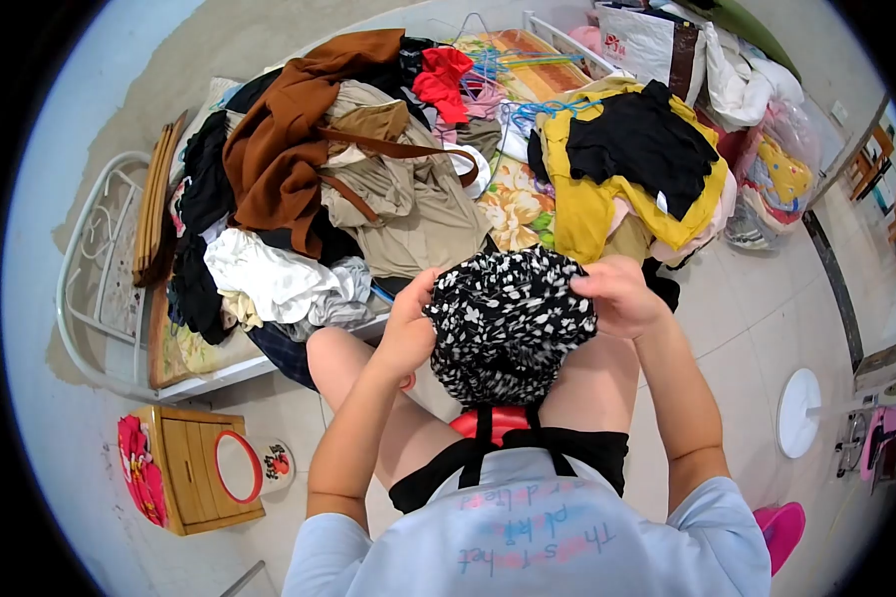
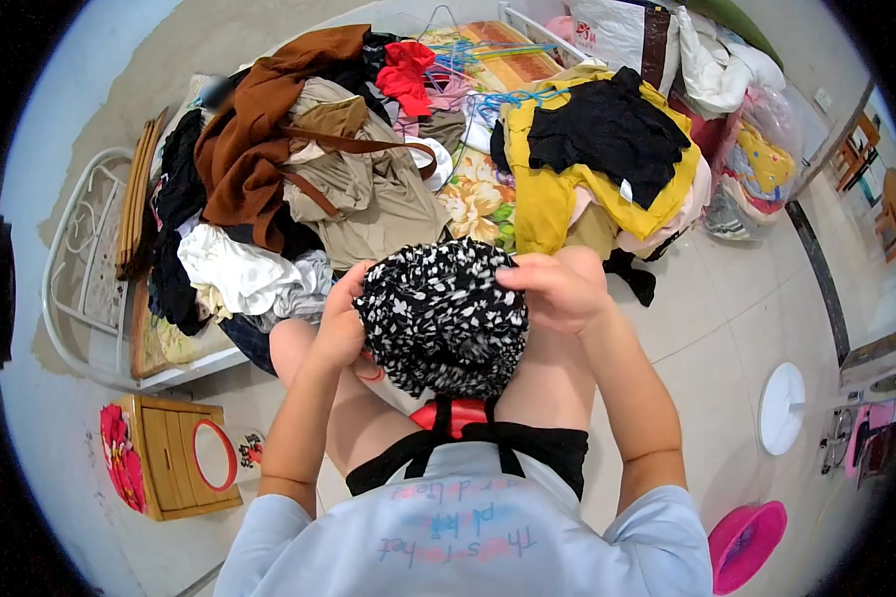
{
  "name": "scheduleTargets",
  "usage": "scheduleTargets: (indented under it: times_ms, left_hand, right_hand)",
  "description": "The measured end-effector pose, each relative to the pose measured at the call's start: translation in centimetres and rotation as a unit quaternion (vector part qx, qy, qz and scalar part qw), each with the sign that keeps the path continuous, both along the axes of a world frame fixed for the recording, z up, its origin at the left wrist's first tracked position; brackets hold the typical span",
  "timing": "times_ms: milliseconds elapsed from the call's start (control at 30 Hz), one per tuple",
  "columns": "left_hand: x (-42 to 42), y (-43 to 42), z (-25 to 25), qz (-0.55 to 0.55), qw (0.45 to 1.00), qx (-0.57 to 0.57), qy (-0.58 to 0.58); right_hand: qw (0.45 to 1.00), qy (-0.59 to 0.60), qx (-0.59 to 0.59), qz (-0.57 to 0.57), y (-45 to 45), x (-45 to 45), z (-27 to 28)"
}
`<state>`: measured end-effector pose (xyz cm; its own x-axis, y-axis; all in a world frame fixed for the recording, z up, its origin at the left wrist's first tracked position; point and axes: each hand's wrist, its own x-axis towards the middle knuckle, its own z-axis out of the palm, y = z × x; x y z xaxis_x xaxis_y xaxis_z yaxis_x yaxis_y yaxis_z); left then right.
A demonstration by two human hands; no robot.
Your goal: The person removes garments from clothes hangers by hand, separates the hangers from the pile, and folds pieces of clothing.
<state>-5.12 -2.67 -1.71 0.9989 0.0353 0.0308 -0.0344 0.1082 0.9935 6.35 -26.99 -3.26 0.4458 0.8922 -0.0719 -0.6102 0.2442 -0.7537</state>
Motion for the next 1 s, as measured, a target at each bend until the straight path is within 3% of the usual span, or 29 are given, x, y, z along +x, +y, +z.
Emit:
scheduleTargets:
  times_ms: [33,133,167,200,267,300,333,400,433,467,533,567,600,633,667,733,767,800,867,900,933,967,1000]
  left_hand:
    - [0.0,-0.2,0.2,0.002,1.0,-0.001,0.009]
    - [-0.1,-0.5,0.3,0.019,1.0,-0.008,0.017]
    - [0.0,-0.4,0.2,0.034,0.999,0.007,0.022]
    - [0.1,-0.3,0.1,0.049,0.998,0.021,0.027]
    - [0.3,-0.2,0.0,0.132,0.991,0.01,0.034]
    - [0.4,0.1,0.1,0.16,0.986,-0.005,0.039]
    - [0.1,0.8,0.1,0.187,0.981,-0.019,0.047]
    - [0.0,3.0,-0.1,0.166,0.984,-0.05,0.032]
    - [0.0,2.8,0.0,0.177,0.983,-0.042,0.034]
    - [0.0,2.6,0.1,0.187,0.981,-0.034,0.036]
    - [0.0,2.5,-0.4,0.191,0.977,0.093,0.029]
    - [0.2,2.2,-0.9,0.201,0.971,0.128,-0.01]
    - [0.3,1.5,-0.5,0.203,0.971,0.128,-0.01]
    - [0.3,0.6,0.5,0.224,0.968,0.105,-0.046]
    - [0.2,0.2,1.0,0.245,0.962,0.082,-0.081]
    - [-0.3,0.7,0.3,0.199,0.975,0.081,-0.055]
    - [-0.3,0.5,0.1,0.152,0.98,0.121,-0.038]
    - [-0.4,0.4,0.1,0.104,0.981,0.16,-0.018]
    - [-0.4,0.4,0.6,0.098,0.982,0.161,-0.01]
    - [-0.6,0.6,1.2,0.068,0.981,0.181,0.008]
    - [-0.3,0.7,1.6,0.032,0.979,0.2,0.024]
    - [-0.3,1.5,1.7,0.02,0.984,0.174,0.026]
    - [-0.4,3.5,1.2,-0.042,0.971,0.221,0.08]
  right_hand:
    - [0.984,0.115,0.127,0.049,0.8,-0.5,0.2]
    - [0.973,0.194,0.12,-0.043,2.3,-1.7,0.7]
    - [0.944,0.228,0.225,0.084,2.3,-1.0,-0.6]
    - [0.944,0.228,0.225,0.084,2.2,-1.3,-0.5]
    - [0.992,0.052,0.111,-0.02,2.3,-2.4,0.1]
    - [0.991,0.095,0.094,-0.014,2.3,-2.5,0.6]
    - [0.991,-0.13,0.011,-0.038,2.1,-2.4,0.1]
    - [0.921,-0.24,-0.208,0.227,0.8,-0.6,0.4]
    - [0.946,-0.219,-0.163,0.174,1.0,-1.4,0.1]
    - [0.926,-0.233,-0.18,0.236,0.9,-1.4,0.3]
    - [0.902,-0.249,-0.147,0.321,1.0,-0.9,-0.3]
    - [0.965,-0.176,-0.064,0.184,1.4,-1.4,-0.6]
    - [0.994,-0.097,0.02,0.041,1.8,-2.0,-0.8]
    - [0.991,-0.113,0.036,0.061,2.0,-1.8,-0.9]
    - [0.996,-0.046,0.072,-0.035,2.6,-1.9,-0.9]
    - [0.983,-0.115,-0.01,-0.139,4.3,-2.9,0.0]
    - [0.972,-0.19,-0.049,-0.127,5.2,-3.5,-0.4]
    - [0.898,-0.412,-0.122,-0.097,6.8,-5.0,-1.9]
    - [0.911,-0.389,-0.137,-0.017,7.4,-5.8,-0.8]
    - [0.945,-0.316,-0.079,-0.011,8.0,-6.0,-1.5]
    - [0.945,-0.316,-0.079,-0.011,7.5,-5.4,-1.8]
    - [0.984,-0.168,-0.055,-0.004,6.9,-4.6,-1.9]
    - [0.999,-0.015,-0.033,0.005,6.7,-4.2,-1.8]
